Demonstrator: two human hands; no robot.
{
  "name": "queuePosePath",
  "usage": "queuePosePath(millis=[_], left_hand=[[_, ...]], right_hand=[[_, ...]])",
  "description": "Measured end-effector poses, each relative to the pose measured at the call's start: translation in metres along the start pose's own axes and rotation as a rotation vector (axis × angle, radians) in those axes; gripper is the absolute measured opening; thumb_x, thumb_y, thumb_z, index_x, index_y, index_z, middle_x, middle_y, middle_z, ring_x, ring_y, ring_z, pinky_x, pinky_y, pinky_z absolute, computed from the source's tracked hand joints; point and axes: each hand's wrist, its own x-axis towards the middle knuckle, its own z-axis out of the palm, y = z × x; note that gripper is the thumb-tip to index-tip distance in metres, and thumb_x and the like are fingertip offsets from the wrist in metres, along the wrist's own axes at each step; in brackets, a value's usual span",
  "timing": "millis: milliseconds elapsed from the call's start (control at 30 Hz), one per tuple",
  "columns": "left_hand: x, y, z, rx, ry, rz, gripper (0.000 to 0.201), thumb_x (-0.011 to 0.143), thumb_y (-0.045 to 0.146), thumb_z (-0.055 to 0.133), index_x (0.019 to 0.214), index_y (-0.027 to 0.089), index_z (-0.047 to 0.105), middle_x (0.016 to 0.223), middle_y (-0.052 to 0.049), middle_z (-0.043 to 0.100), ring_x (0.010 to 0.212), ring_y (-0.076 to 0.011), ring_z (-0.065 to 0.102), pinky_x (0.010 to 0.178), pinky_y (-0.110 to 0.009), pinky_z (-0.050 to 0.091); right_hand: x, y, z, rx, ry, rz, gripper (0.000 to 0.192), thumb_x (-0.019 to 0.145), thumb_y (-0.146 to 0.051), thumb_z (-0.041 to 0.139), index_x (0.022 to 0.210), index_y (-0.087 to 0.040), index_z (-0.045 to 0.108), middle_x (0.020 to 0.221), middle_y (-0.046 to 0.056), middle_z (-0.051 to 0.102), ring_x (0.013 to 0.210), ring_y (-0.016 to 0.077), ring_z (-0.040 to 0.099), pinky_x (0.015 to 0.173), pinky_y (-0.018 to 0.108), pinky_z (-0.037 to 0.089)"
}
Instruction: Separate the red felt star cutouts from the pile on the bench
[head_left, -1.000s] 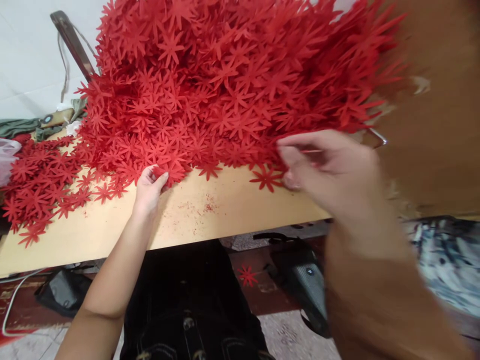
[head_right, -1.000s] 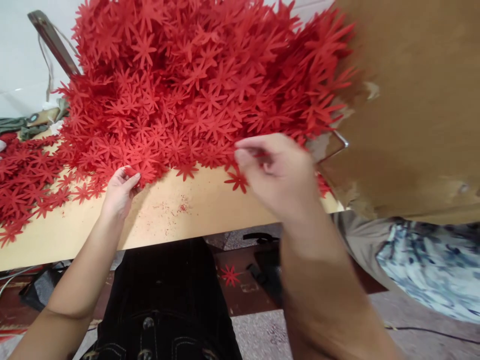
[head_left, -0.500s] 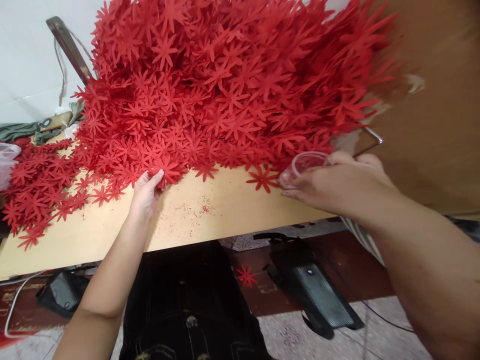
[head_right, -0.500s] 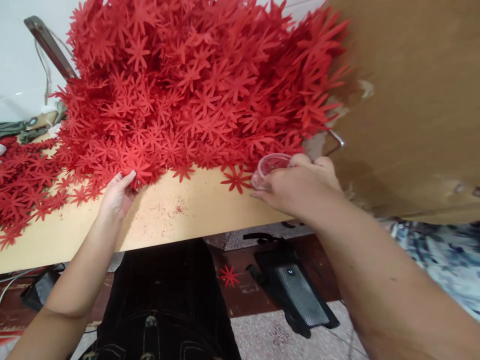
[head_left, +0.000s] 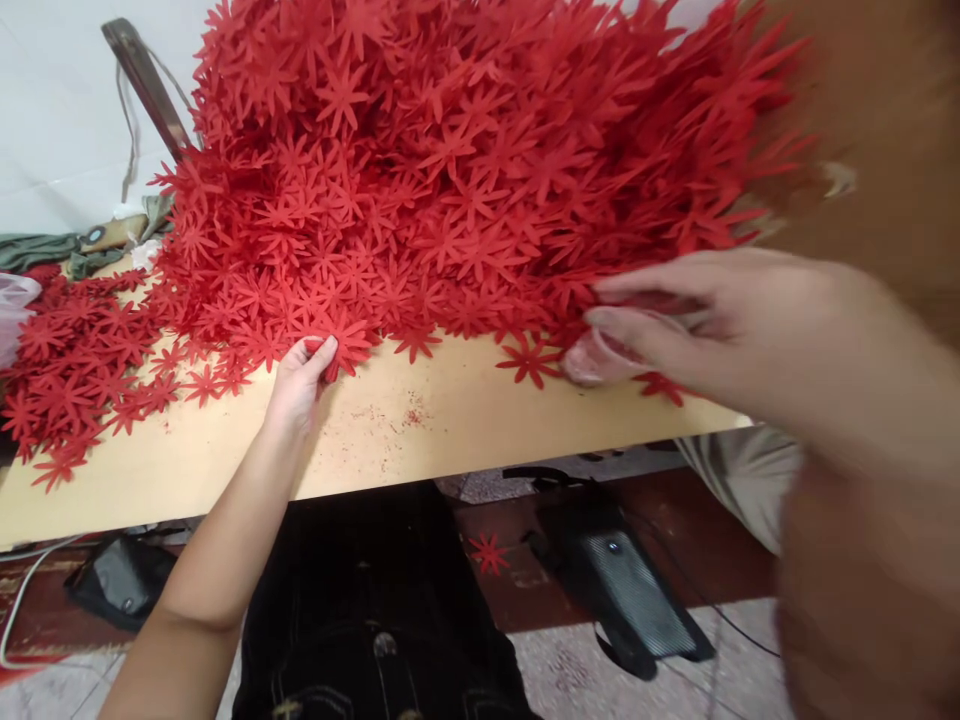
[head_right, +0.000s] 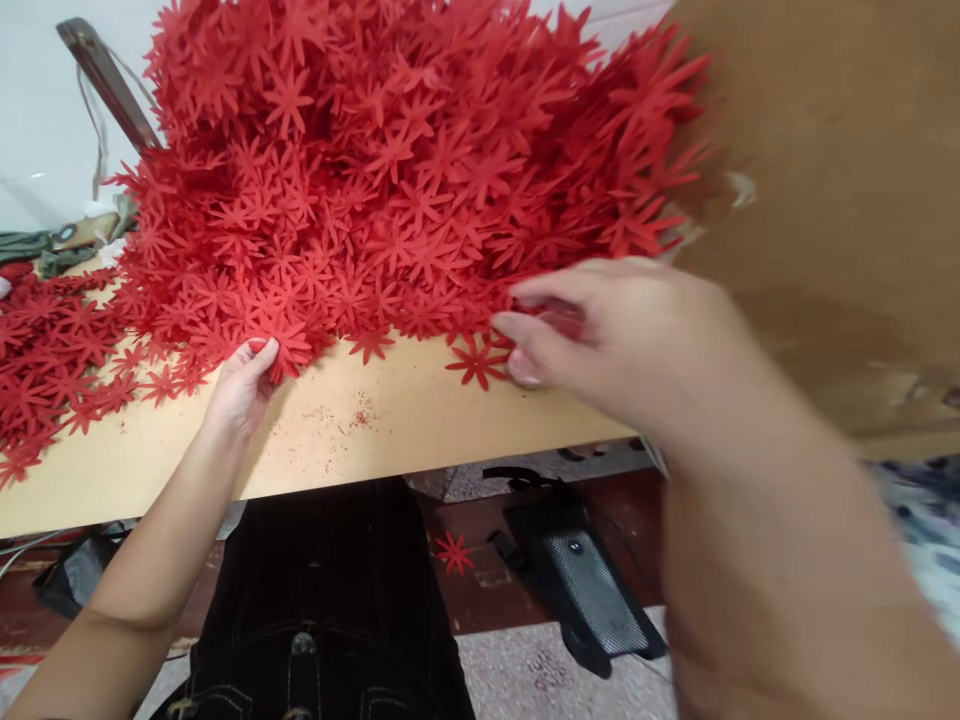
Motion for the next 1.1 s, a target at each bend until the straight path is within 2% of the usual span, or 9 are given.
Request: queuePosePath(millis=[67, 133, 300, 467, 600, 700, 833, 933, 1100], left_hand=[[-0.003, -0.002, 0.004, 0.032, -0.020, 0.006, 0.033, 0.059, 0.030, 0.084, 0.068, 0.017, 0.055, 0.053, 0.007, 0.056, 0.047, -0.0032, 0.048, 0.050, -0.016, 0.040], [-0.008, -0.003, 0.009, 0.066, -0.061, 0.000, 0.034, 0.060, 0.034, 0.083, 0.070, 0.017, 0.056, 0.055, 0.007, 0.058, 0.049, -0.0043, 0.050, 0.052, -0.018, 0.042], [-0.018, 0.000, 0.008, 0.064, -0.171, -0.050, 0.036, 0.061, 0.040, 0.081, 0.078, 0.017, 0.059, 0.063, 0.004, 0.063, 0.053, -0.0070, 0.055, 0.053, -0.021, 0.043], [-0.016, -0.001, -0.001, 0.033, -0.182, -0.007, 0.032, 0.056, 0.030, 0.083, 0.074, 0.016, 0.061, 0.058, 0.005, 0.058, 0.052, -0.0051, 0.050, 0.053, -0.019, 0.039], [-0.013, -0.003, -0.005, 0.067, -0.134, 0.004, 0.033, 0.054, 0.036, 0.084, 0.068, 0.015, 0.062, 0.056, 0.004, 0.058, 0.050, -0.0054, 0.048, 0.050, -0.019, 0.036], [-0.013, -0.002, -0.007, 0.093, -0.098, 0.007, 0.036, 0.053, 0.040, 0.084, 0.065, 0.016, 0.061, 0.056, 0.003, 0.058, 0.051, -0.0060, 0.049, 0.050, -0.020, 0.036], [-0.013, -0.001, -0.006, 0.109, -0.062, -0.004, 0.034, 0.058, 0.039, 0.083, 0.065, 0.016, 0.058, 0.057, 0.003, 0.057, 0.051, -0.0055, 0.049, 0.050, -0.020, 0.036], [-0.013, -0.002, -0.004, 0.102, -0.057, -0.019, 0.035, 0.060, 0.039, 0.082, 0.063, 0.016, 0.056, 0.056, 0.004, 0.056, 0.049, -0.0052, 0.048, 0.050, -0.020, 0.037], [-0.013, -0.003, -0.003, 0.109, -0.086, -0.013, 0.033, 0.059, 0.038, 0.082, 0.064, 0.016, 0.059, 0.057, 0.003, 0.059, 0.051, -0.0054, 0.048, 0.049, -0.020, 0.037]], right_hand=[[0.002, -0.041, 0.027, 0.373, -0.119, 0.006, 0.050, 0.072, -0.058, 0.067, 0.107, -0.022, 0.068, 0.094, 0.009, 0.072, 0.073, 0.0165, 0.064, 0.067, 0.038, 0.050], [0.005, -0.078, 0.066, 0.662, -0.278, 0.062, 0.054, 0.066, -0.049, 0.074, 0.110, -0.020, 0.064, 0.099, 0.009, 0.071, 0.073, 0.0172, 0.065, 0.067, 0.038, 0.053], [0.014, -0.121, 0.132, 1.060, -0.366, 0.098, 0.012, 0.075, -0.029, 0.065, 0.073, -0.018, 0.059, 0.071, 0.001, 0.066, 0.065, 0.0141, 0.062, 0.065, 0.032, 0.051], [0.035, -0.118, 0.139, 0.999, -0.154, 0.156, 0.019, 0.081, -0.027, 0.060, 0.064, -0.019, 0.056, 0.059, -0.001, 0.059, 0.056, 0.0112, 0.054, 0.058, 0.028, 0.047], [0.061, -0.107, 0.151, 0.973, -0.087, 0.226, 0.003, 0.081, -0.018, 0.057, 0.083, -0.020, 0.059, 0.071, -0.001, 0.062, 0.060, 0.0113, 0.057, 0.064, 0.030, 0.052], [0.069, -0.099, 0.154, 0.770, -0.084, 0.158, 0.020, 0.074, -0.015, 0.064, 0.094, -0.018, 0.061, 0.077, 0.003, 0.061, 0.078, 0.0186, 0.061, 0.082, 0.040, 0.053], [0.063, -0.093, 0.144, 0.397, -0.029, 0.034, 0.009, 0.080, -0.024, 0.060, 0.076, -0.017, 0.064, 0.074, 0.007, 0.056, 0.090, 0.0273, 0.059, 0.095, 0.052, 0.044], [0.062, -0.088, 0.144, 0.375, 0.055, 0.008, 0.006, 0.079, -0.023, 0.062, 0.077, -0.018, 0.066, 0.080, 0.006, 0.057, 0.090, 0.0246, 0.058, 0.095, 0.049, 0.045], [0.077, -0.086, 0.150, 0.422, -0.022, 0.028, 0.063, 0.062, -0.011, 0.073, 0.123, -0.021, 0.059, 0.114, 0.009, 0.058, 0.100, 0.0256, 0.059, 0.100, 0.050, 0.043]])
